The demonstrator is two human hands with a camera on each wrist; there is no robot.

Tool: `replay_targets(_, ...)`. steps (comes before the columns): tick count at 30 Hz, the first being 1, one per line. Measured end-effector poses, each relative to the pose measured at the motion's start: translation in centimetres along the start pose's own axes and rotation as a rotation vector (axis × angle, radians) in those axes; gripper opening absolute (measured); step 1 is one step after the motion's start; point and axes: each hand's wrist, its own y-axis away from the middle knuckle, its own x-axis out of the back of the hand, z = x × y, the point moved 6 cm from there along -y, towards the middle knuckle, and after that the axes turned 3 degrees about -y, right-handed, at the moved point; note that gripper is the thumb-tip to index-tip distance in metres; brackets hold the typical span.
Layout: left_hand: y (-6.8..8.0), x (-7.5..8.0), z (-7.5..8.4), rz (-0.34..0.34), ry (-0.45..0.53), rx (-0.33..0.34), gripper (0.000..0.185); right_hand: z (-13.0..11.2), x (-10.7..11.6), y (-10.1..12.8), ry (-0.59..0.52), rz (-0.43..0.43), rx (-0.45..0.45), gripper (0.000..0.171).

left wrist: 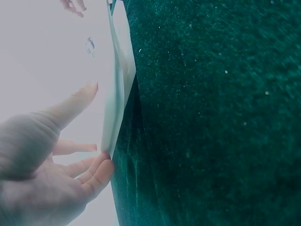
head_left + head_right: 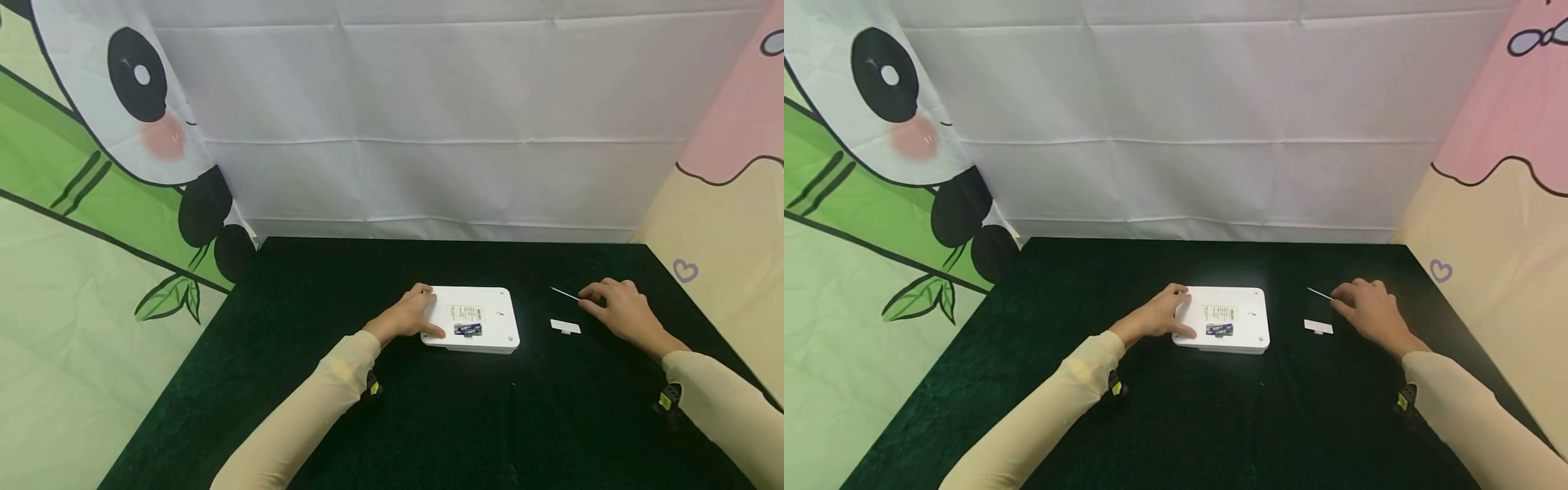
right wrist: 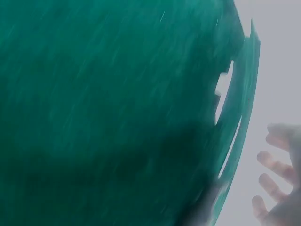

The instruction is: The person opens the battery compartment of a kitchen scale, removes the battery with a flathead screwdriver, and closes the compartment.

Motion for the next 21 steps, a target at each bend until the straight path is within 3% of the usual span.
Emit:
replay_targets(10, 0.3, 0.5, 0.1, 0.007, 0.008, -0.015, 0.077, -7.4, -2.8, -3.2, 0.018, -0.093, 0.070, 0.016)
replay_targets(21, 0.3, 0.9, 0.0, 0.009, 0.024, -0.013, 0.077, -13.3, -5.6, -4.4, -0.011, -0.188, 0.167, 0.012)
